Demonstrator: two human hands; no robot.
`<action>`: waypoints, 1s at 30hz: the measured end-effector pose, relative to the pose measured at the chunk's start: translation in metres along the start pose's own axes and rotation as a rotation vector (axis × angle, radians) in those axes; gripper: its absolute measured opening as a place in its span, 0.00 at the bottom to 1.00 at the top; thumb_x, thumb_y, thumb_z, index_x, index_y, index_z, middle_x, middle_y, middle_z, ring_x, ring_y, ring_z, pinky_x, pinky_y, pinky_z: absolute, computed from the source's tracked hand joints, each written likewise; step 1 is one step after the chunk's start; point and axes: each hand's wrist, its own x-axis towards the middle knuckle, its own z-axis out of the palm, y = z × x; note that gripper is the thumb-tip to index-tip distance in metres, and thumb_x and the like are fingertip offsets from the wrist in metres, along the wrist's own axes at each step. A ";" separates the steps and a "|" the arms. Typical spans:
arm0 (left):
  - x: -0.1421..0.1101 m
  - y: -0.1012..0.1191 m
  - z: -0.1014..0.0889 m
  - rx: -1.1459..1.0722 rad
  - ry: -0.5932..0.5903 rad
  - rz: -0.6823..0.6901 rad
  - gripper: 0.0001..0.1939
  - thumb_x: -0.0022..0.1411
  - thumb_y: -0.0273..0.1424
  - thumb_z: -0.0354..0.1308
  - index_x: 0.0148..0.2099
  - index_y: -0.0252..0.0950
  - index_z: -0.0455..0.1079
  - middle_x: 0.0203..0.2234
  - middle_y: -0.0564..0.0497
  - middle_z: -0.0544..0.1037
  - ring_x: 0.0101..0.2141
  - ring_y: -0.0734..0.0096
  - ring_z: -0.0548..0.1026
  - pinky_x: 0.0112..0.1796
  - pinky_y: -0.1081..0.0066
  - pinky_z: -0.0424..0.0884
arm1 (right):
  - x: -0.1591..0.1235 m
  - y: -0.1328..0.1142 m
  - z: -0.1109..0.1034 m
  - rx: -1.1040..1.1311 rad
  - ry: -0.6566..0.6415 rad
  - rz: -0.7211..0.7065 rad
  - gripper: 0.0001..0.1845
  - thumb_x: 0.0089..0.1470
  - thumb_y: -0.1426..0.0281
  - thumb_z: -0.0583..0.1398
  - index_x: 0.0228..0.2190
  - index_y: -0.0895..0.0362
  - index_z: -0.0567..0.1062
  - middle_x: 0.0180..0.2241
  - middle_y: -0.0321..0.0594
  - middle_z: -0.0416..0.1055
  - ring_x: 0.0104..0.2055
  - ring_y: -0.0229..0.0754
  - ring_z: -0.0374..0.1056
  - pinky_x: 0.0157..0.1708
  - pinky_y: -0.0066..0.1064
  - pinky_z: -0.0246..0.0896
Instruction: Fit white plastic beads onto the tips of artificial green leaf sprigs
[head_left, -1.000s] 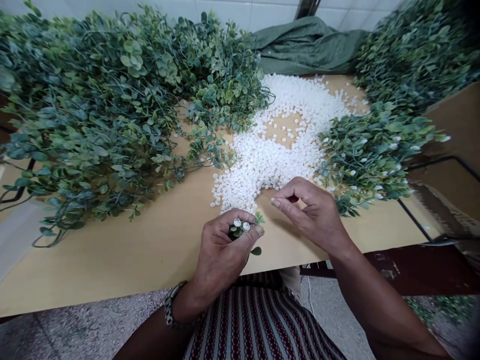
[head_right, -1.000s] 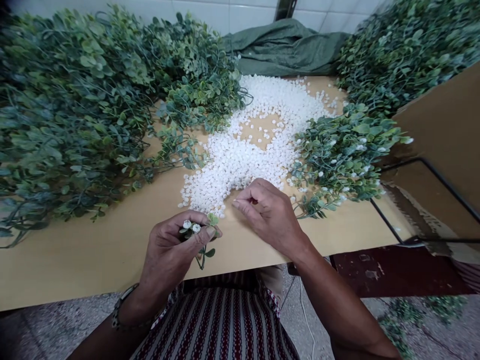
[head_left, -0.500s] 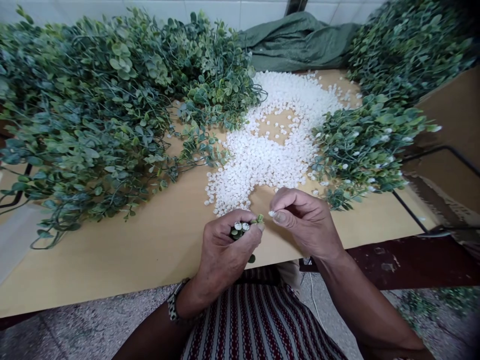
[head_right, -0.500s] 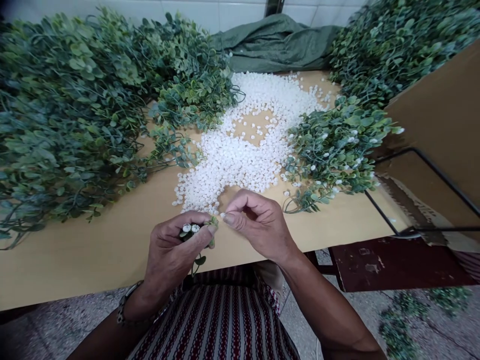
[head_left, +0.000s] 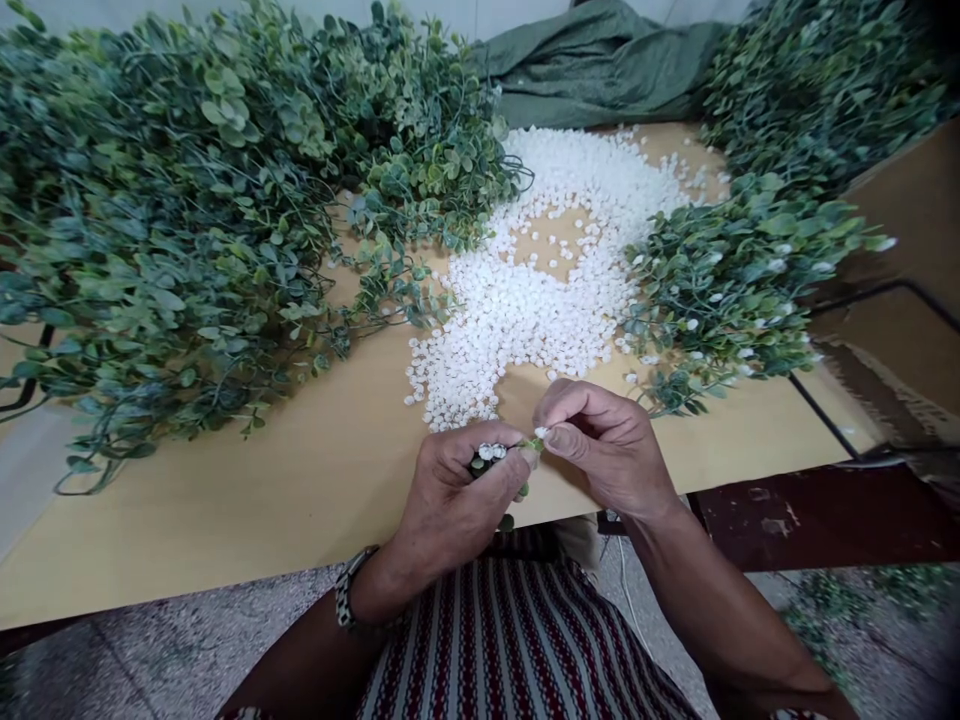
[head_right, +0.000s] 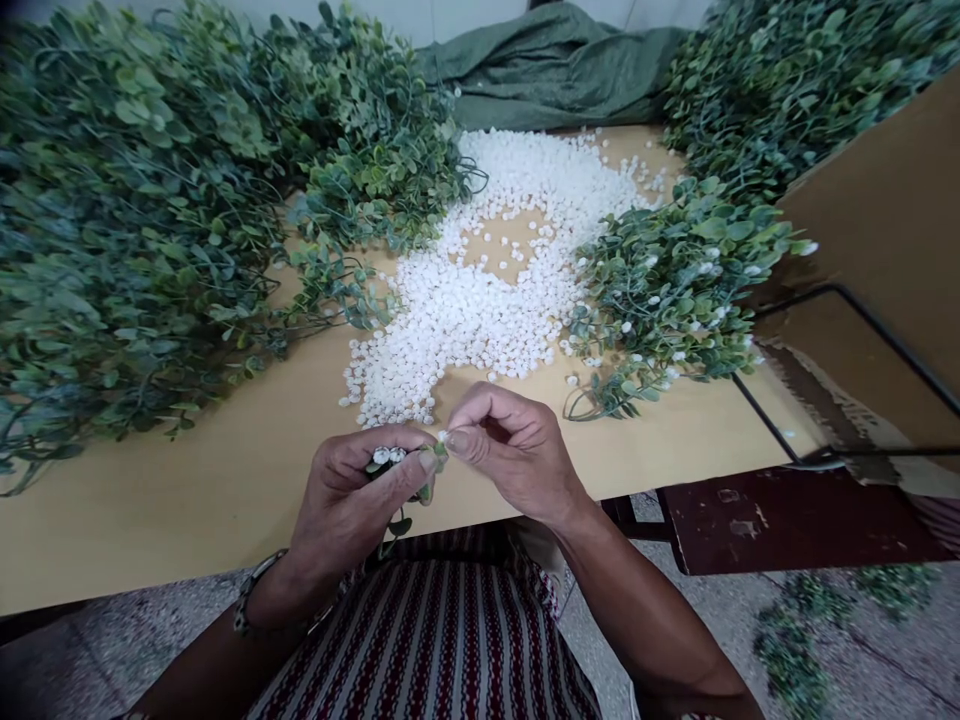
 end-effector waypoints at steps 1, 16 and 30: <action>0.000 0.000 0.000 -0.001 0.000 -0.008 0.08 0.54 0.29 0.59 0.24 0.35 0.72 0.15 0.55 0.70 0.18 0.77 0.65 0.21 0.76 0.64 | 0.000 -0.001 0.000 -0.012 0.004 -0.010 0.07 0.51 0.68 0.65 0.25 0.55 0.73 0.22 0.33 0.67 0.26 0.35 0.61 0.25 0.27 0.57; 0.002 0.003 0.000 0.005 0.019 -0.053 0.07 0.52 0.26 0.58 0.23 0.35 0.71 0.14 0.57 0.68 0.16 0.80 0.63 0.19 0.78 0.61 | -0.002 -0.003 0.001 -0.094 -0.007 -0.085 0.04 0.52 0.72 0.64 0.26 0.56 0.74 0.24 0.34 0.69 0.27 0.35 0.64 0.27 0.28 0.60; 0.002 -0.004 -0.002 -0.019 -0.018 0.004 0.08 0.53 0.25 0.56 0.23 0.34 0.69 0.15 0.58 0.65 0.17 0.82 0.60 0.18 0.78 0.59 | -0.004 -0.007 0.001 -0.423 -0.076 -0.373 0.05 0.55 0.79 0.59 0.29 0.59 0.71 0.24 0.37 0.66 0.29 0.36 0.64 0.28 0.29 0.60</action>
